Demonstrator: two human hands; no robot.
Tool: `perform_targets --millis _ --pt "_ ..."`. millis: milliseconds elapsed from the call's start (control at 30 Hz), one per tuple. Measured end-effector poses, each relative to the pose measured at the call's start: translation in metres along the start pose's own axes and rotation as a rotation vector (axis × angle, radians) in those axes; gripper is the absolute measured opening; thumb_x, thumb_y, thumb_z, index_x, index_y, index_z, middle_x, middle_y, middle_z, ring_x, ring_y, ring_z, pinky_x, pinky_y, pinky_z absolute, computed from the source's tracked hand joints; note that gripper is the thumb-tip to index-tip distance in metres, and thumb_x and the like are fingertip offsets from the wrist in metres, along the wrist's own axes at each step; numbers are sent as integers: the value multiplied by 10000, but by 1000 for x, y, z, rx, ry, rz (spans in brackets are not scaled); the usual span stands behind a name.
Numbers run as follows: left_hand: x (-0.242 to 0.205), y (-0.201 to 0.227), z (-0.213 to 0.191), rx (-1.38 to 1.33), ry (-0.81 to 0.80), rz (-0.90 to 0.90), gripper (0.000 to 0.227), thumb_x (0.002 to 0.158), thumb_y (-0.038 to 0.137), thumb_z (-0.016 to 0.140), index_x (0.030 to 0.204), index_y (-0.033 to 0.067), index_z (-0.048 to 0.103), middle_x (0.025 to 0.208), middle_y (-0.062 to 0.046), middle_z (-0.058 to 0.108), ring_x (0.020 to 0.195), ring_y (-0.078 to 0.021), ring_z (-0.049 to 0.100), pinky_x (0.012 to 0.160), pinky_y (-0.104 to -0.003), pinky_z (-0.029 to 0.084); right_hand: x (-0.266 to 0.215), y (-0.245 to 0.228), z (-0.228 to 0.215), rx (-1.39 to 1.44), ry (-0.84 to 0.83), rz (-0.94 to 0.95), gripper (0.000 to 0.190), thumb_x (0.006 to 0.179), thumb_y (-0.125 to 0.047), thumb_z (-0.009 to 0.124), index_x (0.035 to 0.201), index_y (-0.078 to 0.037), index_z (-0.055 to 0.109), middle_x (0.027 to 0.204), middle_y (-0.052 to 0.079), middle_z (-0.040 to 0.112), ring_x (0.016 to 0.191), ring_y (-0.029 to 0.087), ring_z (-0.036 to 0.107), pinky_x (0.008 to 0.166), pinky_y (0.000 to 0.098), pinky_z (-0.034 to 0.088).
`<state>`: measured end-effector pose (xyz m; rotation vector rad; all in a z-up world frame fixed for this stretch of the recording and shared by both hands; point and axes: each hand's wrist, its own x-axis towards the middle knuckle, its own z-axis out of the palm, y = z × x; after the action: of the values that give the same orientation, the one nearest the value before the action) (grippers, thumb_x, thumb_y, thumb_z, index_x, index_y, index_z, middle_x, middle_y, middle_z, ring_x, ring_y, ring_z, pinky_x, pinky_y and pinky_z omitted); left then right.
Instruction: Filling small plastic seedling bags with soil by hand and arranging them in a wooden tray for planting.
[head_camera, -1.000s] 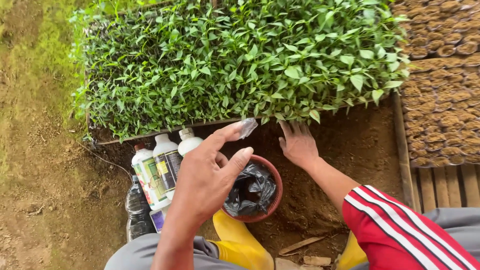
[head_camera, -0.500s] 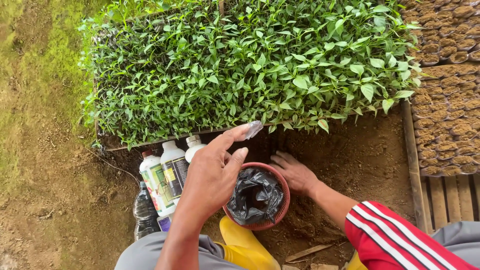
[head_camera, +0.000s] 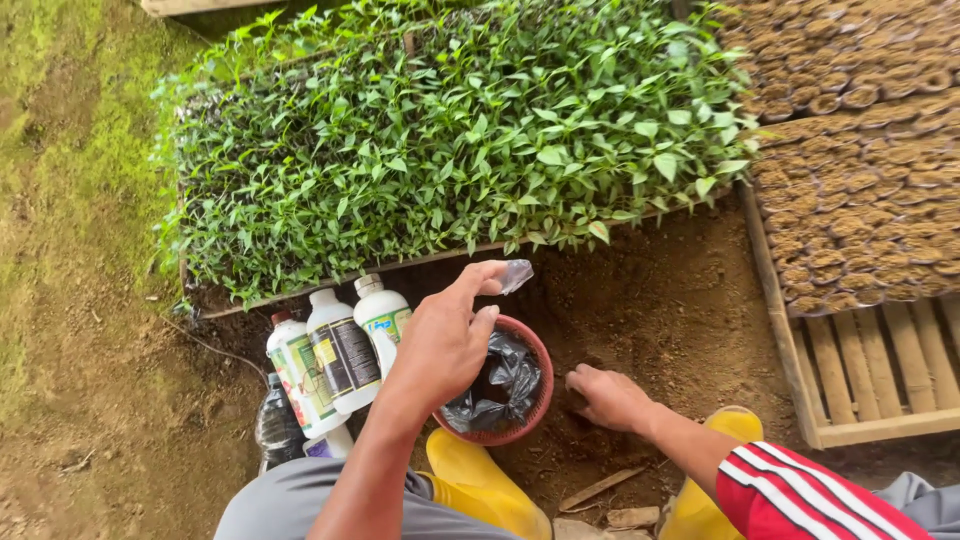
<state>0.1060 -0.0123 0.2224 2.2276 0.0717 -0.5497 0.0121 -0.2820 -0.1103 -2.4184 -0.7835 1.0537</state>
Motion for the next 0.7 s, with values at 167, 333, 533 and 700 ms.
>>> perform_targets --millis 167,333,533,700 --pt "2 8 21 121 -58 38 511 938 129 548 1431 264 539 1320 -62 695 1167 -384 659 954 -520 524 -12 -19 -42 1360 63 533 211 788 -241 776 897 -74 706 758 181 699 597 320 707 446 349 533" --pt "3 8 50 229 -83 109 517 943 167 565 1437 317 541 1390 -37 642 1243 -356 615 1029 -525 492 -59 -62 -149 1816 83 485 416 899 -408 621 953 -3 703 906 278 737 830 411 749 710 434 608" --pt "4 -15 116 651 68 438 433 941 92 495 1315 286 595 1155 -56 651 866 -334 727 706 -454 575 -98 -86 -226 1869 435 407 446 969 -533 568 958 -108 699 773 128 667 618 224 619 467 265 435" --pt "-3 -10 149 761 128 612 343 920 107 518 1213 230 645 986 -43 568 750 -302 684 610 -418 479 -105 -116 -251 2005 649 87 390 1008 -422 576 859 -69 649 705 135 607 680 281 644 599 354 491"
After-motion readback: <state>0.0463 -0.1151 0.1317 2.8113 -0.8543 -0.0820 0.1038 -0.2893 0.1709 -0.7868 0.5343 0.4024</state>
